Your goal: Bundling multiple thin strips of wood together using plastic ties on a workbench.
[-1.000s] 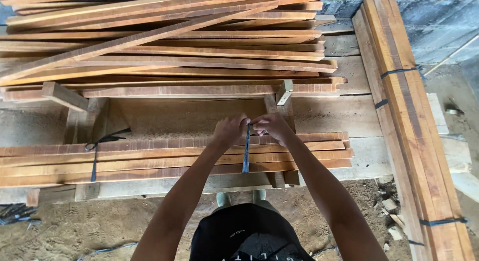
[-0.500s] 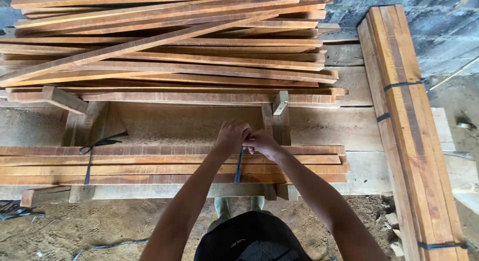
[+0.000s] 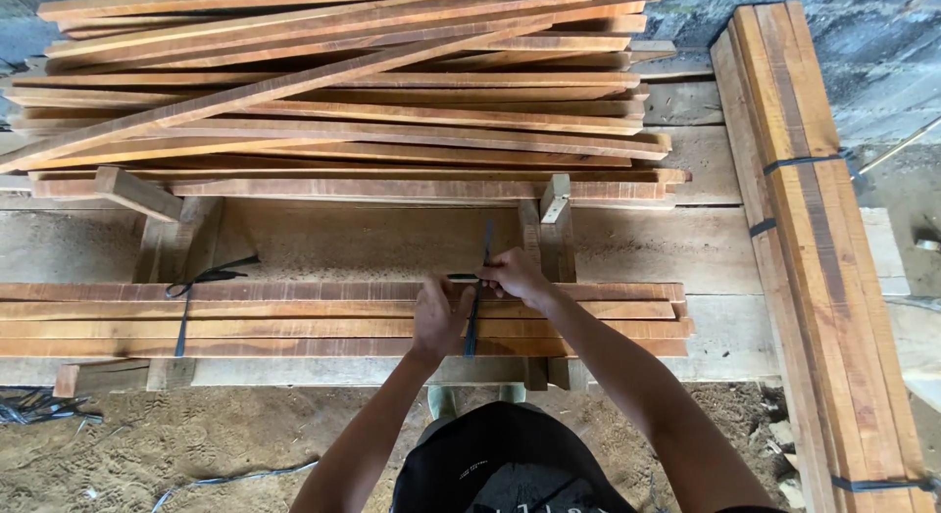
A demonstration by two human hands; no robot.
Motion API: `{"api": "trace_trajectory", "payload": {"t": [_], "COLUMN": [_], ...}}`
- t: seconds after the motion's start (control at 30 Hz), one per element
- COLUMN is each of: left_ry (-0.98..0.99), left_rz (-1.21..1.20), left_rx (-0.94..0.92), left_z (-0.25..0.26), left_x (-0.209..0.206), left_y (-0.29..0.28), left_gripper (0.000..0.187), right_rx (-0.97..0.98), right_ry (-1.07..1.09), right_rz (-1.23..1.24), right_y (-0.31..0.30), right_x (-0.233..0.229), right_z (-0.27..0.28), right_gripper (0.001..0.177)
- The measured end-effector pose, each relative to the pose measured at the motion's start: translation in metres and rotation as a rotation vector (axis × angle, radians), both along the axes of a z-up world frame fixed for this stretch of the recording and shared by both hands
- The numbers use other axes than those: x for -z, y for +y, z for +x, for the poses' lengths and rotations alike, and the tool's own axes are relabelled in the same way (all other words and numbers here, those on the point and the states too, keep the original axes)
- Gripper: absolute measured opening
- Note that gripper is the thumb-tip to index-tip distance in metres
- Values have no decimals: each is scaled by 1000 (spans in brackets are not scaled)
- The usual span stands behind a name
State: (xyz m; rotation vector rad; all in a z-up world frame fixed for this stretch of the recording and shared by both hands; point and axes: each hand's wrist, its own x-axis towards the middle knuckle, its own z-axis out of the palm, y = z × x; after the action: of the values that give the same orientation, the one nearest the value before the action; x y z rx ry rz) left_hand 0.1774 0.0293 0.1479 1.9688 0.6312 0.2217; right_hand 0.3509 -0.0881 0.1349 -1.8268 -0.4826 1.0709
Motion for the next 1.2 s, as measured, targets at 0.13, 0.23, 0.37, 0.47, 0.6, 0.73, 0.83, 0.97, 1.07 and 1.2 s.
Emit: {"api": "trace_trajectory", "payload": {"t": [0.13,0.23,0.37,0.47,0.6,0.73,0.83,0.97,1.07,1.2], "left_ry": [-46,-35,126,169,68,100,71,93,176,91], "left_rz": [653,504,186,-199,-551,-559,-543,-664,-635,-702], "left_rx": [329,247,311,322,349,389,388,302,277,163], "left_z": [-6,-2,6,9,14,7,13,14,15,23], "left_x": [0,19,8,26,70,42,47,26,25,91], "left_y": [-2,2,6,17,29,24,25,29,32,32], "left_gripper": [34,36,30,28,30,26,29,35,36,37], "right_rx": [48,104,-45,-213,-490,-537,-399,-602,-589,-488], "right_ry": [-56,107,215,185,-77,-248,-228,-842,-1082,-1350], "right_rz": [-45,135,241,289,-19,-109,-100,271,447,587], "right_y": [4,0,-16,-26,-34,-31,-27,-27,-24,-20], "right_x": [4,16,-9,-25,-72,-39,-41,-42,-41,-14], "right_z": [2,13,19,27,19,7,1,-6,-10,-10], "right_gripper": [30,27,22,22,22,21,22,23,26,30]}}
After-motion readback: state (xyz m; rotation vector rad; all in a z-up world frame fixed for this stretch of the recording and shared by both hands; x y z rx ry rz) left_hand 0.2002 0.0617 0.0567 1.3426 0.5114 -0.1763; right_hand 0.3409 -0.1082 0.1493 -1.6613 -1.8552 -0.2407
